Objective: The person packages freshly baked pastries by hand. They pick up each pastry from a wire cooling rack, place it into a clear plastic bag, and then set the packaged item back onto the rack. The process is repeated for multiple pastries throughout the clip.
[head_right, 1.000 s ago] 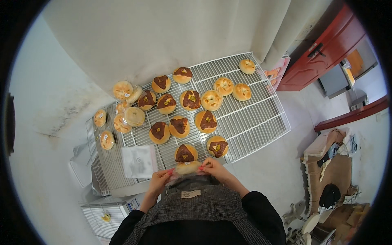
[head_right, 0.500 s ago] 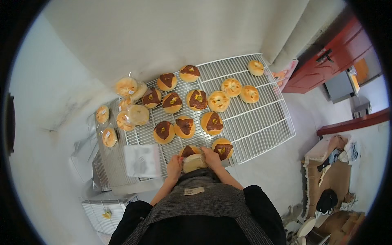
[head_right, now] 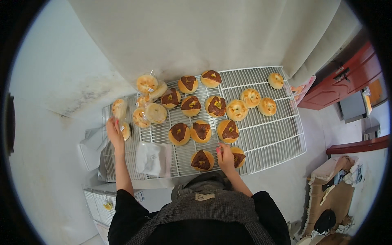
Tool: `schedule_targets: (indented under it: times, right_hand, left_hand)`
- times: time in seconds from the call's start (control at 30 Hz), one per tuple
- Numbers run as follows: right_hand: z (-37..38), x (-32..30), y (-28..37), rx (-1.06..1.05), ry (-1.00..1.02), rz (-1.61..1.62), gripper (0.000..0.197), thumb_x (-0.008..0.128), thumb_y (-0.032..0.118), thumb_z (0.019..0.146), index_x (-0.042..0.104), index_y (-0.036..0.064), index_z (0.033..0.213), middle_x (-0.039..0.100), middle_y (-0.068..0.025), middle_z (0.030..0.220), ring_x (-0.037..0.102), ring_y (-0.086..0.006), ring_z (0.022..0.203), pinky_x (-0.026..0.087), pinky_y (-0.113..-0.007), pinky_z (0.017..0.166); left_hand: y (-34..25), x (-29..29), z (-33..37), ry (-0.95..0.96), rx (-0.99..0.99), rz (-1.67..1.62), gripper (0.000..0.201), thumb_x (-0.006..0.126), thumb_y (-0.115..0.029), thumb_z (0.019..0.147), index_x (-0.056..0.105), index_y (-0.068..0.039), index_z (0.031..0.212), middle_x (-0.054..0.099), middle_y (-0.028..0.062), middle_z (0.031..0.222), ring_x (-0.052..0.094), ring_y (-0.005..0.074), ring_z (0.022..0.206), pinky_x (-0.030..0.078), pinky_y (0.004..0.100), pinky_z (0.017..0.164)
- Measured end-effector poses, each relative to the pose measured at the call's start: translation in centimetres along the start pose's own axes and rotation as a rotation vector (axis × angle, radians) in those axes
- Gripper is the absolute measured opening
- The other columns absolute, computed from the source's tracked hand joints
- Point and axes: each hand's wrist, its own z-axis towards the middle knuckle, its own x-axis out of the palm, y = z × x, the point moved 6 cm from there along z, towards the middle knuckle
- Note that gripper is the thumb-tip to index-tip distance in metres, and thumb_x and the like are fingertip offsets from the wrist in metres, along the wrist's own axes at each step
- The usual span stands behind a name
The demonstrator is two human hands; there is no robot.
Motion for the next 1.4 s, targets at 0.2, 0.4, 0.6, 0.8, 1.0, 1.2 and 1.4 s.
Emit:
schedule_targets:
  times: [0.2, 0.4, 0.6, 0.8, 1.0, 1.2, 1.4]
  right_hand:
    - [1.3, -5.9, -4.7, 0.106, -0.175, -0.006, 0.025, 0.053, 0.008, 0.084, 0.049, 0.0031, 0.108, 0.053, -0.0091, 0.092, 0.053, -0.0178, 0.064, 0.044, -0.027, 0.056]
    - [10.2, -14.7, -13.9, 0.233, -0.486, -0.120, 0.029, 0.053, 0.013, 0.085, 0.047, 0.0031, 0.112, 0.052, -0.0123, 0.100, 0.055, -0.0232, 0.084, 0.046, -0.030, 0.070]
    - [24.8, -22.9, -25.2, 0.328, -0.445, -0.482, 0.045, 0.067, 0.022, 0.072, 0.051, 0.0100, 0.112, 0.046, -0.0169, 0.118, 0.046, -0.0342, 0.108, 0.039, -0.042, 0.088]
    - [32.0, -23.3, -28.7, 0.462, -0.409, -0.710, 0.078, 0.075, 0.032, 0.061, 0.034, 0.0196, 0.125, 0.029, -0.0216, 0.133, 0.038, -0.0386, 0.116, 0.037, -0.045, 0.094]
    - [31.6, -22.1, -25.0, 0.638, -0.376, -0.658, 0.070, 0.077, 0.034, 0.058, 0.042, 0.0144, 0.115, 0.026, -0.0218, 0.135, 0.040, -0.0407, 0.114, 0.040, -0.046, 0.090]
    - [20.5, -28.5, -28.6, 0.539, -0.550, -0.696, 0.061, 0.077, 0.026, 0.058, 0.047, 0.0120, 0.110, 0.038, -0.0183, 0.121, 0.044, -0.0398, 0.106, 0.042, -0.043, 0.085]
    - [1.4, -26.2, -26.4, 0.536, -0.581, -0.138, 0.058, 0.081, 0.021, 0.059, 0.050, 0.0039, 0.105, 0.048, -0.0144, 0.104, 0.053, -0.0250, 0.090, 0.045, -0.033, 0.077]
  left_hand:
    - [3.4, 8.7, -10.9, 0.401, 0.067, 0.115, 0.068, 0.057, -0.018, 0.079, 0.023, -0.005, 0.137, 0.022, 0.0154, 0.142, 0.015, 0.0358, 0.131, 0.008, 0.0524, 0.104]
    - [1.7, 9.7, -27.3, 0.814, 0.244, 0.339, 0.068, 0.054, -0.036, 0.079, 0.029, -0.006, 0.134, 0.024, 0.0143, 0.141, 0.020, 0.0390, 0.129, 0.007, 0.0560, 0.104]
    - [0.2, 9.3, -24.1, 0.796, 0.144, 0.193, 0.036, 0.046, -0.022, 0.087, 0.047, -0.004, 0.118, 0.044, 0.0157, 0.125, 0.037, 0.0345, 0.120, 0.018, 0.0506, 0.102]
    - [-0.9, 7.1, -16.8, 0.728, -0.401, 0.078, 0.031, 0.044, -0.022, 0.092, 0.048, -0.002, 0.069, 0.056, 0.0166, 0.075, 0.056, 0.0163, 0.056, 0.044, 0.0299, 0.045]
    - [-9.2, 9.3, -22.8, 1.392, -0.698, -0.600, 0.014, 0.045, -0.013, 0.088, 0.049, -0.001, 0.093, 0.048, 0.0176, 0.098, 0.051, 0.0277, 0.082, 0.039, 0.0406, 0.075]
    - [-19.4, 9.1, -18.3, 1.467, -0.345, -0.573, 0.020, 0.042, -0.016, 0.091, 0.053, 0.000, 0.085, 0.053, 0.0107, 0.084, 0.055, 0.0230, 0.078, 0.042, 0.0338, 0.073]
    - [-16.2, 14.1, -15.4, 1.033, -0.261, -0.579, 0.017, 0.055, -0.018, 0.085, 0.066, -0.005, 0.086, 0.060, 0.0042, 0.064, 0.052, 0.0098, 0.054, 0.041, 0.0254, 0.051]
